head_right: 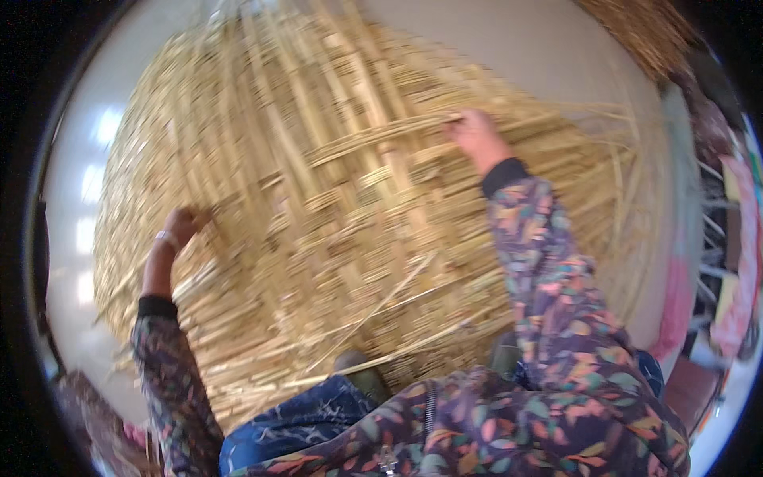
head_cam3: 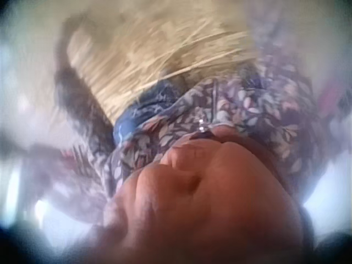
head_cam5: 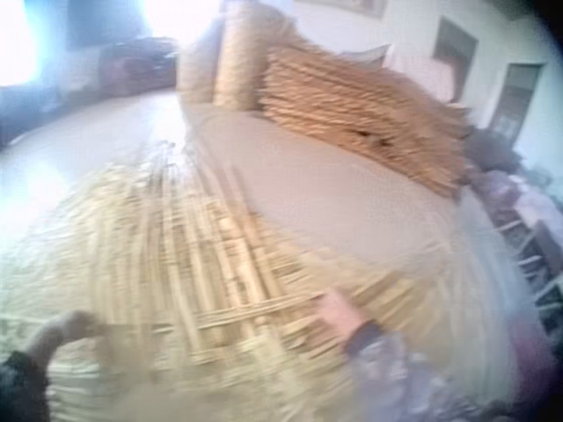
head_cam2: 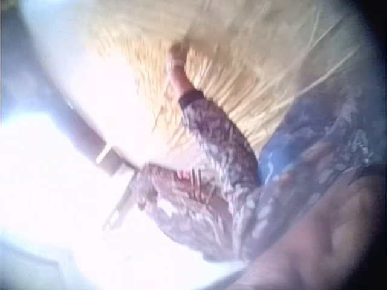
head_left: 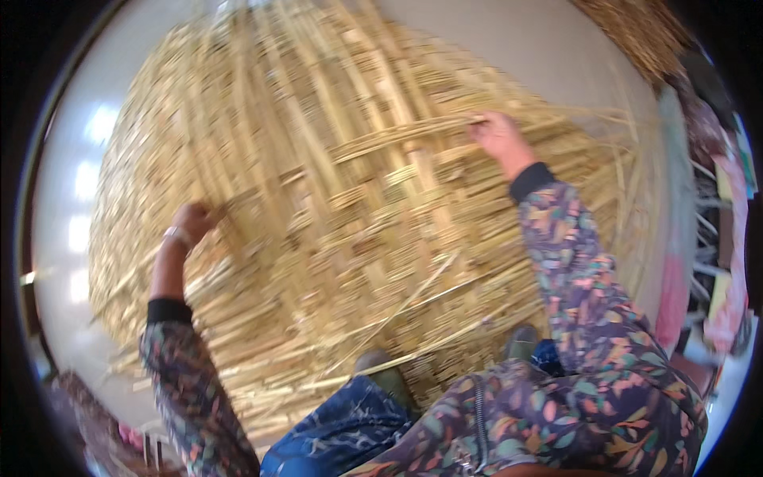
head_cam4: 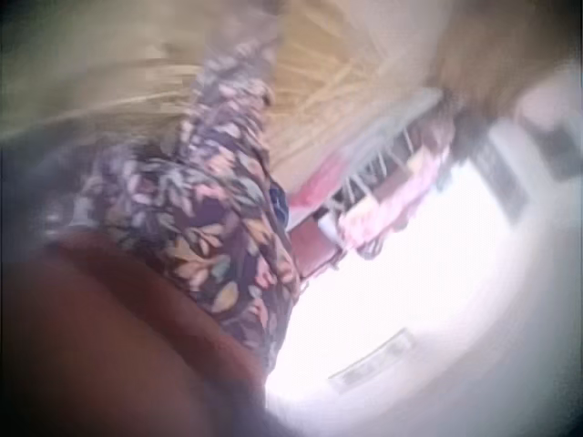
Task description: The person weaves a large basket by hand, interlacing thin bamboo strips through a pre-formed frame. They repeatedly pull, align, and press the strips to maintain a tight weave pattern.
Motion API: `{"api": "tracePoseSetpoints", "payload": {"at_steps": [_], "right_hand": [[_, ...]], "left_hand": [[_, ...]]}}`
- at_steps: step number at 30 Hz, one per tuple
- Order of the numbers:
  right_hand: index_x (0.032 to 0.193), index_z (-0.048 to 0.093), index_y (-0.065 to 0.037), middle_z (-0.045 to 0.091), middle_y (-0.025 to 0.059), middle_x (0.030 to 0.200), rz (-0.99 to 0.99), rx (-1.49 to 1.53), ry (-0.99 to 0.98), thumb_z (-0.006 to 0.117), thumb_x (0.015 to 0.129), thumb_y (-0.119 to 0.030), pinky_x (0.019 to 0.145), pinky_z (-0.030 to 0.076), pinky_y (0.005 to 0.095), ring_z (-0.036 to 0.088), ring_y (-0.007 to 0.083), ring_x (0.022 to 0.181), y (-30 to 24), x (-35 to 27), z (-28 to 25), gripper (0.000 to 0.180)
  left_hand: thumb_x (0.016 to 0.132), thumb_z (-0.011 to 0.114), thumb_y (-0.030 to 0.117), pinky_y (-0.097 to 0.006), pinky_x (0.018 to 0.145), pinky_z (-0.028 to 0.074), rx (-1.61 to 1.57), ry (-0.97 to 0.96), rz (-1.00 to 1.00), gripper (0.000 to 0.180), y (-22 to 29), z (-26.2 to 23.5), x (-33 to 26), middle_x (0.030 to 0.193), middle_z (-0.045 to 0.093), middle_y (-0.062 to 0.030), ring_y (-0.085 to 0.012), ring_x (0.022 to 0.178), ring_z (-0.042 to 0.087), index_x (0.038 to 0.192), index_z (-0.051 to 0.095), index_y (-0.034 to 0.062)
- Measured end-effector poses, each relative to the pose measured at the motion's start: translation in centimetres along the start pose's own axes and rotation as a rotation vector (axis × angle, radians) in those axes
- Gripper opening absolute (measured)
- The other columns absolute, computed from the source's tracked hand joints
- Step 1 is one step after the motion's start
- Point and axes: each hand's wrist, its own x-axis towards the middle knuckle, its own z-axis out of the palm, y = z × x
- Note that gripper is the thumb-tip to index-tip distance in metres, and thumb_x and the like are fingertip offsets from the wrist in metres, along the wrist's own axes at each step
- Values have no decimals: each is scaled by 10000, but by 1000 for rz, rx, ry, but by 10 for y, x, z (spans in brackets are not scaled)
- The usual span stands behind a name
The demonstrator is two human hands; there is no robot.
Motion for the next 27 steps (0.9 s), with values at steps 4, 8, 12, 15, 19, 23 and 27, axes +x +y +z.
{"api": "tracePoseSetpoints", "payload": {"at_steps": [4, 8, 12, 15, 19, 23, 27], "right_hand": [[974, 501, 37, 606, 161, 877, 273, -248, 222, 492, 893, -185, 662, 539, 332, 614, 253, 766, 5, -17, 68, 236], [942, 547, -20, 631, 132, 882, 153, -952, -48, 467, 908, -277, 639, 535, 321, 638, 220, 769, 16, -43, 134, 271], [855, 605, -41, 647, 99, 866, -637, -1798, -379, 499, 876, -312, 720, 490, 408, 625, 256, 801, 62, -37, 186, 292], [866, 618, -42, 646, 112, 882, -791, -2052, -498, 516, 856, -341, 762, 462, 443, 612, 291, 849, 81, -26, 204, 316], [958, 620, -83, 629, 145, 986, -259, -2185, -556, 499, 848, -422, 798, 452, 443, 591, 296, 951, 68, -17, 229, 376], [958, 609, -106, 631, 130, 970, -187, -2049, -581, 466, 850, -482, 795, 457, 431, 591, 301, 943, 66, -10, 227, 416], [890, 582, -116, 626, 119, 835, -250, -2005, -638, 462, 858, -494, 705, 458, 430, 595, 311, 807, 65, -20, 221, 398]], "left_hand": [[799, 572, 239, -280, 634, 459, -268, 25, -105, 263, -9, -9, -30, 671, 600, -54, -138, 641, 547, 880, 642, -2], [811, 555, 233, -270, 632, 457, -367, -26, -93, 262, -1, -3, -22, 682, 595, -45, -120, 645, 548, 896, 642, 1], [816, 538, 261, -317, 659, 469, -123, 44, -162, 273, 13, -8, -29, 681, 608, -103, -194, 662, 589, 887, 641, 18], [814, 545, 292, -347, 684, 475, -1, 83, -153, 289, 22, -8, -29, 698, 614, -139, -248, 686, 604, 890, 642, 30], [814, 555, 321, -363, 700, 480, 8, 94, -133, 307, 19, -6, -30, 741, 630, -161, -282, 717, 613, 896, 646, 40], [819, 548, 317, -370, 694, 481, -30, 136, -130, 293, 20, -6, -41, 764, 632, -170, -298, 719, 610, 900, 647, 54], [825, 544, 299, -377, 677, 477, 68, 95, -132, 267, 37, -2, -62, 759, 623, -178, -303, 699, 604, 885, 639, 56]]}}
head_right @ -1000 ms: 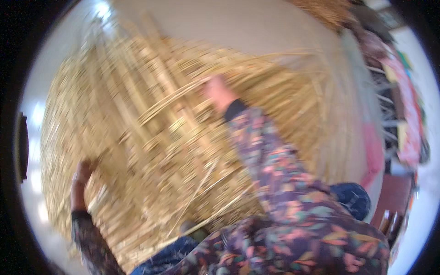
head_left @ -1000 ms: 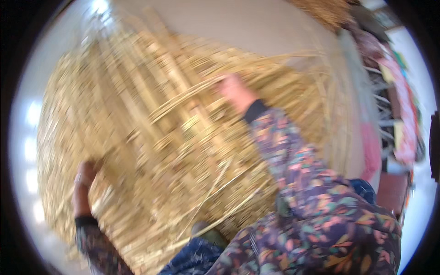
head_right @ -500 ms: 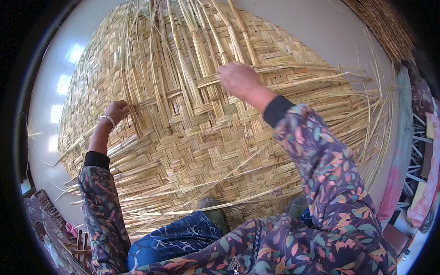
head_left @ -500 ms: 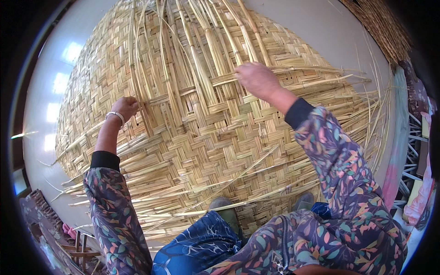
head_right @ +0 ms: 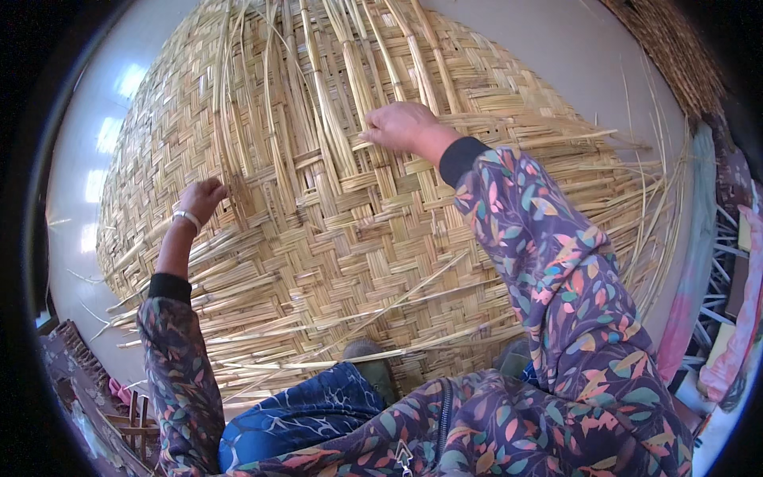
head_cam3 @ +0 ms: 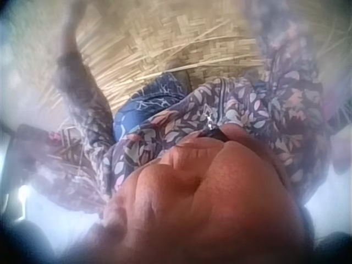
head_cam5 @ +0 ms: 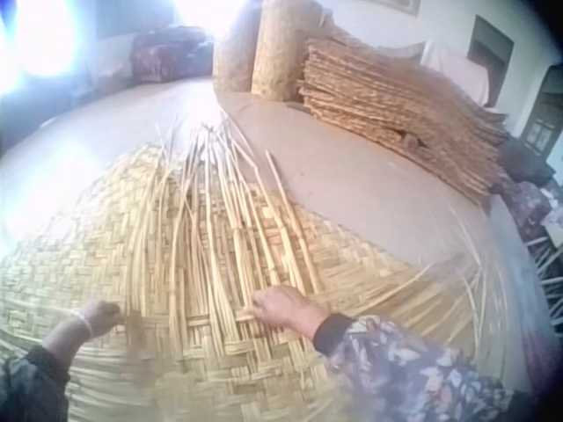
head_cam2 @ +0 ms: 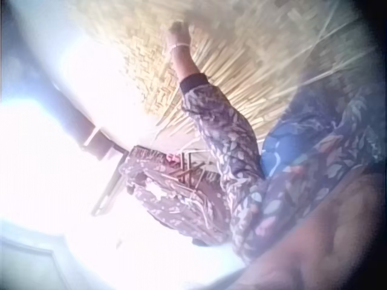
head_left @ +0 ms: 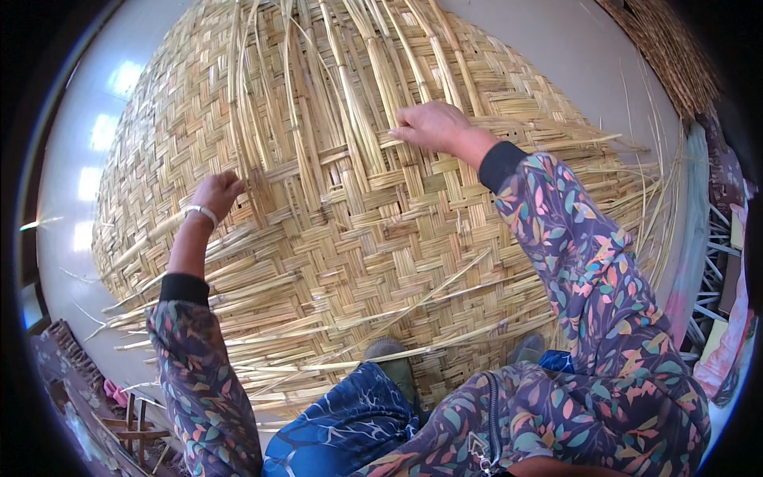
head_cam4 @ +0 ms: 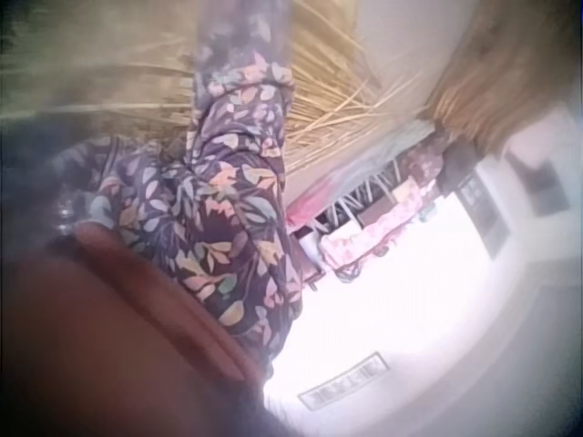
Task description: The person weaves a large basket by hand, interlacing thin bamboo strips through a pre-formed frame. They repeatedly pull, align, and press the strips to maintain a tight weave pattern.
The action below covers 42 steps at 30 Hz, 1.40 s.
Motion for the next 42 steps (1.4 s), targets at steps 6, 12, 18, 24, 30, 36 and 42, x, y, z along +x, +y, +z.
{"api": "tracePoseSetpoints", "payload": {"at_steps": [6, 12, 18, 24, 30, 36, 42], "right_hand": [[929, 583, -143, 631, 130, 837, -10, -21, -3, 453, 872, -446, 717, 469, 448, 603, 322, 814, -7, -31, 32, 334], [917, 589, -126, 624, 149, 815, -70, -11, -29, 434, 875, -465, 708, 457, 455, 592, 339, 804, 1, -20, 31, 376], [884, 590, -107, 625, 143, 813, -4, 29, -18, 403, 888, -463, 719, 457, 451, 595, 334, 809, -1, -17, 30, 402], [915, 619, -94, 649, 142, 859, -28, -92, -14, 400, 897, -425, 724, 487, 446, 619, 327, 827, -22, -17, 26, 398], [851, 562, -117, 629, 121, 746, -60, -185, 90, 391, 905, -424, 655, 485, 449, 615, 322, 731, -10, -9, 42, 356], [840, 563, -124, 634, 103, 746, -100, -154, 153, 398, 902, -423, 636, 492, 440, 619, 316, 719, -6, -8, 51, 347], [832, 563, -134, 631, 94, 728, -126, -165, 167, 410, 896, -421, 601, 496, 437, 620, 301, 680, -8, -17, 54, 332]], "left_hand": [[838, 555, 312, -397, 634, 458, -47, 86, 90, 272, -16, 45, -32, 691, 589, -168, -328, 675, 584, 833, 597, 43], [819, 570, 295, -395, 767, 445, 302, 255, 25, 187, 13, 29, -34, 950, 616, -76, -266, 920, 577, 934, 624, 156], [789, 614, 268, -408, 949, 360, 234, 663, 335, 446, 84, 89, -36, 1211, 494, -70, -228, 1131, 453, 1186, 501, 97], [845, 508, 380, -422, 1020, 252, 247, 528, 292, 507, 123, 130, -26, 1335, 394, -75, -250, 1252, 344, 1278, 456, 121], [853, 471, 452, -527, 1009, 199, 288, 585, 243, 494, 124, 131, -27, 1374, 346, -71, -277, 1285, 279, 1298, 445, 238], [843, 468, 491, -518, 987, 218, 272, 532, 141, 483, 129, 128, -34, 1352, 351, -101, -315, 1255, 296, 1292, 441, 314], [839, 494, 467, -498, 929, 274, 277, 455, 82, 481, 134, 127, -42, 1290, 383, -98, -311, 1209, 334, 1292, 436, 314]]}}
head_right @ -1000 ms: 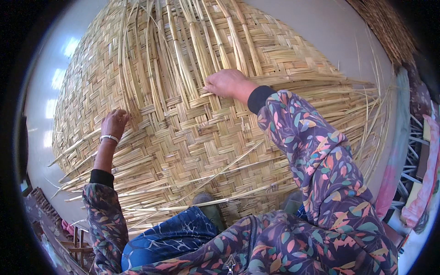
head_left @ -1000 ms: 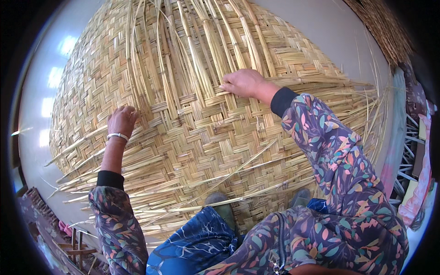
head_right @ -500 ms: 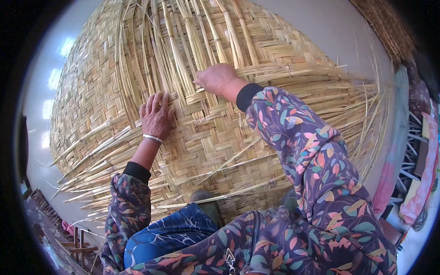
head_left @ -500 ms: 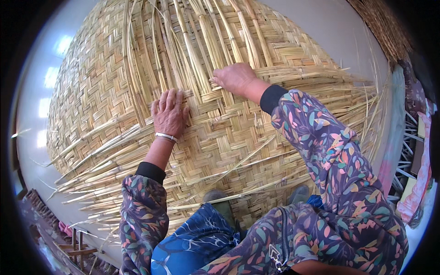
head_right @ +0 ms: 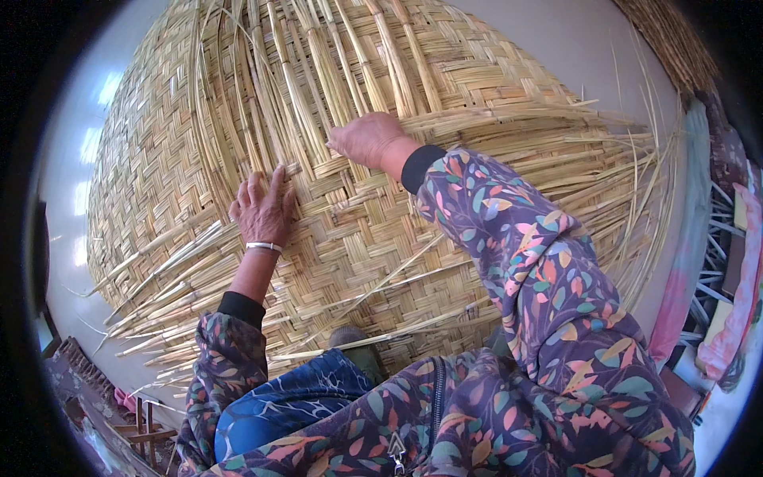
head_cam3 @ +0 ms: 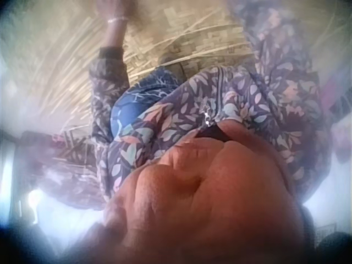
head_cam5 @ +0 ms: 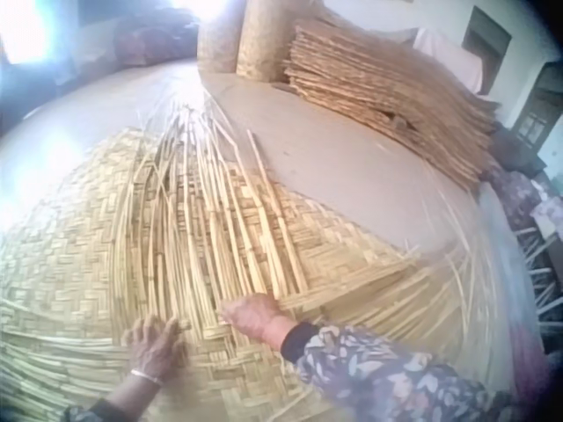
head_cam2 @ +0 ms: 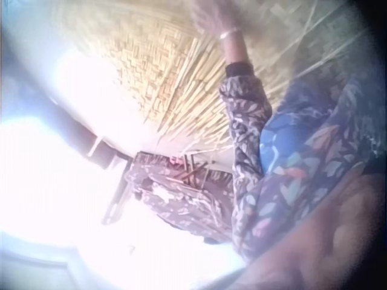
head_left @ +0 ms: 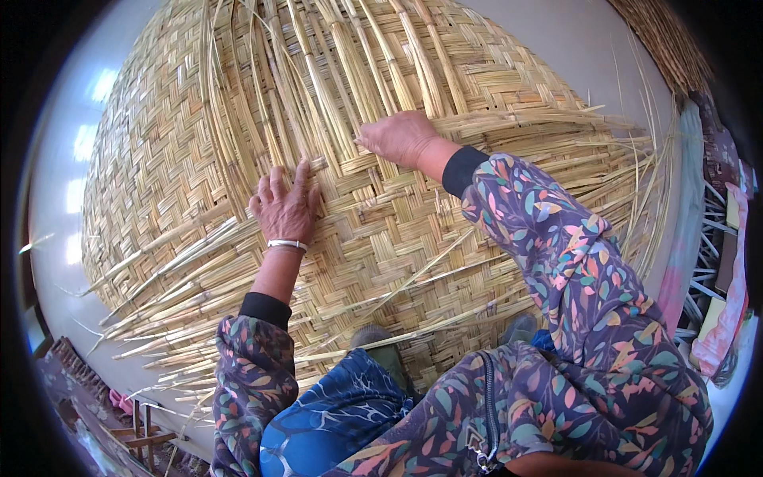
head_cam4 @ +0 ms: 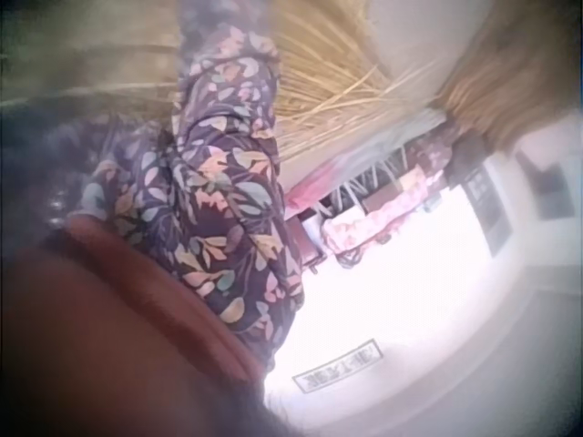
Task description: The person weaves a large basket by hand, interlacing thin bamboo strips through a pre-formed frame. They repeatedly pull, align, and press the strips to maintain a tight weave pattern.
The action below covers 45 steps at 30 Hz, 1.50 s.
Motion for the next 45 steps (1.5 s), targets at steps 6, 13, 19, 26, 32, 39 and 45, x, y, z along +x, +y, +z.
{"api": "tracePoseSetpoints", "payload": {"at_steps": [6, 13, 19, 26, 32, 39, 45], "right_hand": [[819, 558, -136, 624, 93, 703, -27, 43, 68, 412, 893, -431, 594, 493, 440, 617, 304, 668, -1, -3, 6, 337], [866, 570, -100, 628, 122, 874, 128, 146, -110, 420, 879, -474, 728, 467, 451, 598, 323, 838, 11, -16, -25, 404], [901, 592, -100, 626, 118, 870, 203, 57, -151, 474, 860, -372, 735, 462, 452, 592, 327, 850, 52, -49, -64, 299], [920, 601, -111, 632, 122, 886, 211, 55, -112, 553, 776, -282, 737, 477, 436, 603, 318, 868, 84, -90, -79, 229], [901, 590, -124, 626, 114, 862, 255, 33, -114, 582, 772, -291, 705, 475, 442, 599, 318, 851, 118, -108, -95, 210], [882, 596, -117, 620, 96, 875, 187, -57, 8, 565, 781, -189, 734, 482, 430, 591, 299, 877, 117, -118, -85, 127], [842, 584, -35, 590, 120, 861, 22, -97, 359, 510, 786, -102, 765, 495, 389, 575, 286, 910, 93, -112, -74, 115]], "left_hand": [[830, 512, 451, -500, 944, 262, 17, -12, 13, 513, 1, -5, -5, 1326, 367, -91, -311, 1223, 323, 1313, 407, 314], [796, 590, 362, -486, 1027, 209, -25, 131, 62, 577, 10, -2, -1, 1424, 271, -83, -297, 1300, 259, 1328, 394, 256], [812, 558, 138, -393, 967, 371, -376, 59, 398, 472, 75, -39, 59, 1286, 438, -140, -288, 1181, 437, 1260, 422, 88], [760, 610, 323, -414, 780, 466, -222, -554, 448, 293, 131, -64, 123, 901, 638, -156, -334, 868, 597, 924, 650, 83], [810, 542, 324, -408, 738, 494, -142, -475, 389, 277, 137, -65, 116, 904, 651, -139, -322, 869, 617, 864, 674, 87], [800, 596, 298, -410, 745, 492, -115, -534, 412, 239, 148, -75, 117, 900, 650, -144, -322, 867, 617, 861, 673, 80], [828, 540, 264, -415, 723, 496, -49, -427, 252, 213, 145, -68, 112, 869, 656, -140, -324, 831, 627, 837, 682, 106]]}}
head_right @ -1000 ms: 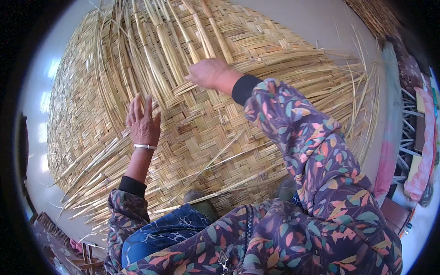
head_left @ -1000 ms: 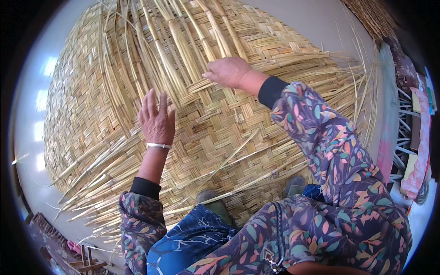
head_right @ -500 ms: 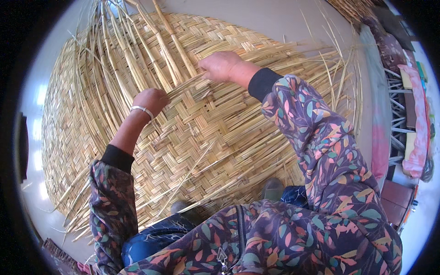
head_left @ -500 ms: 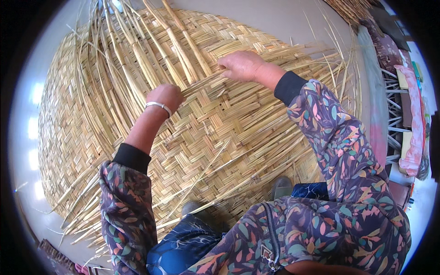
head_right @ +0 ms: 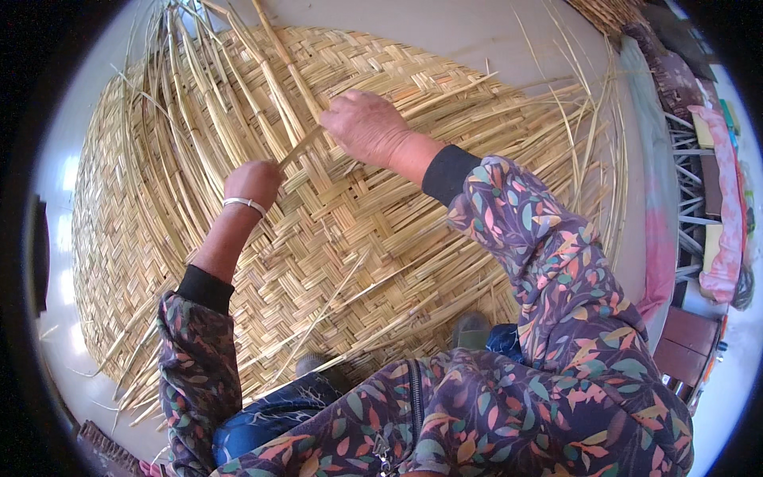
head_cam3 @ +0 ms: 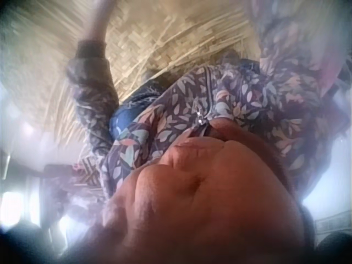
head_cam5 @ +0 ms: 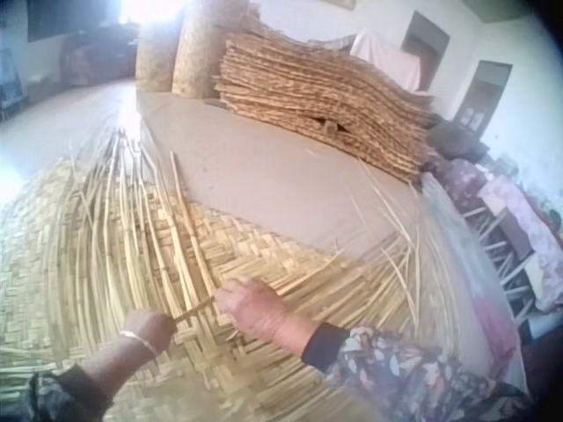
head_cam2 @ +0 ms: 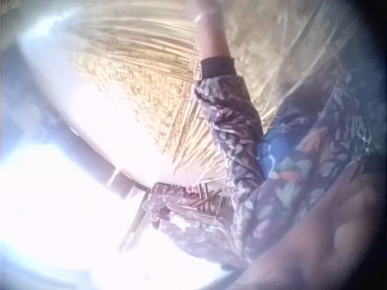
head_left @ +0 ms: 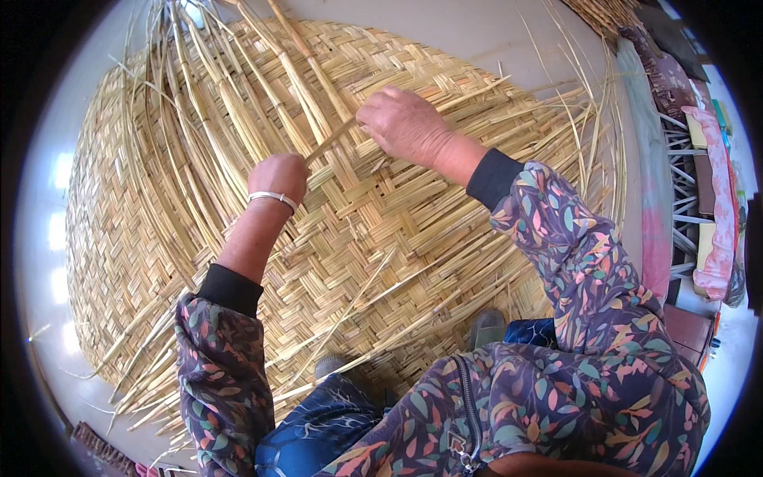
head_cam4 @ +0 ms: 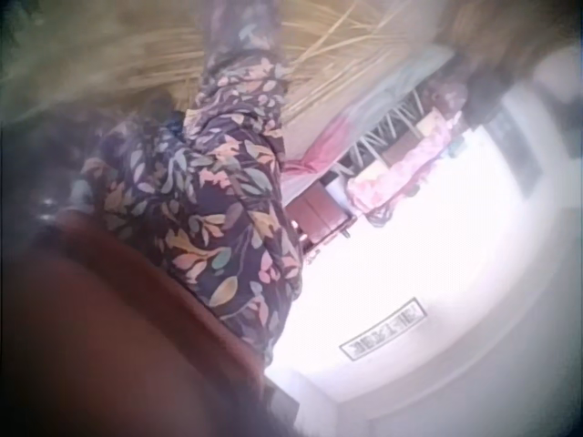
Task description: The person weaves a large basket by hand, interlacing thin bamboo strips through a pre-formed frame. They repeatedly pull, align, and press the strips to maintain a tight weave pattern.
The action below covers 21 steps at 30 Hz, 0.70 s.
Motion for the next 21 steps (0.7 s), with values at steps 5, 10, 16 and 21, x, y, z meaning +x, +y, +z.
{"api": "tracePoseSetpoints", "payload": {"at_steps": [5, 10, 16, 21], "right_hand": [[848, 581, -9, 598, 154, 807, 257, 280, -25, 544, 753, -132, 758, 480, 414, 586, 322, 828, 20, 11, 47, 159], [868, 597, 4, 591, 140, 706, 608, 595, -221, 669, 710, -262, 642, 449, 385, 567, 294, 675, 36, 54, 87, 318], [889, 603, -71, 522, -10, 650, 935, 1231, -348, 758, 700, -328, 355, 229, 217, 326, 65, 418, 31, 60, 76, 355], [925, 585, -67, 569, 1, 756, 762, 1350, -398, 729, 741, -209, 544, 415, 236, 499, 94, 611, 37, 57, 69, 274]], "left_hand": [[805, 548, 305, -407, 694, 496, -301, 202, -108, 256, -12, 6, -4, 789, 649, -148, -305, 764, 630, 827, 667, 79], [779, 579, 233, -385, 663, 496, -880, 177, -330, 231, -54, 31, 11, 682, 647, -97, -265, 661, 629, 905, 642, 50], [765, 584, 130, -280, 788, 476, -798, 302, -101, 347, -54, 34, 12, 936, 660, -53, -142, 847, 619, 1100, 592, 38], [752, 559, 158, -333, 809, 473, -798, 369, -211, 374, -43, 32, 16, 951, 648, -164, -291, 884, 627, 1096, 583, 12]]}}
